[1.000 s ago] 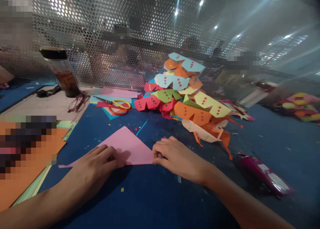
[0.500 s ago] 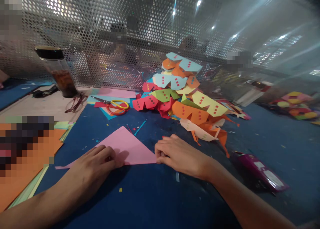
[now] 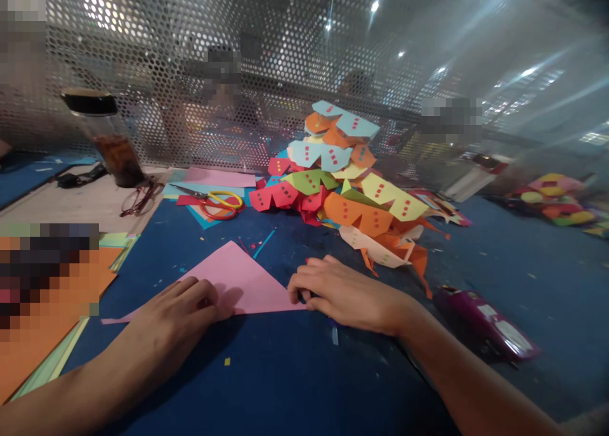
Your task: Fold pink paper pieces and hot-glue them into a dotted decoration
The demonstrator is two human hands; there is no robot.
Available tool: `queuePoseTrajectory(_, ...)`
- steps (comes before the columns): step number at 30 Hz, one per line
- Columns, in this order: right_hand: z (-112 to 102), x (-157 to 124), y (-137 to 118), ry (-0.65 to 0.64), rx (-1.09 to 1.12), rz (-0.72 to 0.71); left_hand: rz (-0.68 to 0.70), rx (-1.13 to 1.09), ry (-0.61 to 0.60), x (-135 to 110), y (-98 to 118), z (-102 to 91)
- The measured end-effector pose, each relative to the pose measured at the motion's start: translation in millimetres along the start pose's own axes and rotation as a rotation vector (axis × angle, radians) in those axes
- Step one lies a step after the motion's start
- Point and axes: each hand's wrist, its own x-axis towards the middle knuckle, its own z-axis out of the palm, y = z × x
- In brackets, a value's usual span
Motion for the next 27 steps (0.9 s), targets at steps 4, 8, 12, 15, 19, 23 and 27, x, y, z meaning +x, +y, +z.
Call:
queuePoseTrajectory(4,-2,-4,1,-0.028,-0.012,0.008,-0.028,-0.017,-0.011,1,1,-0.4)
queuePoseTrajectory(8,-3,-5,-7,0.007,-0.009,0.036,-0.021,-0.032,-0.002,2,3,-2.5)
queuePoseTrajectory(12,11,10,-26,0.18,0.151,0.007,-0.025,-0.022,0.015,6,5,-4.5)
queuePoseTrajectory(15,31,27,-39,0.283,0.168,-0.019,0.001,-0.007,0.036,9,6,-6.7)
queuePoseTrajectory(19,53,41,-47,0.347,0.09,-0.002,0.084,0.06,0.039,11,8,-10.3)
queuePoseTrajectory(23,60,43,-49,0.388,0.065,0.025,0.119,0.107,0.003,8,11,-10.3)
queuePoseTrajectory(27,62,43,-51,0.409,0.055,0.025,0.15,0.141,-0.019,8,14,-10.1)
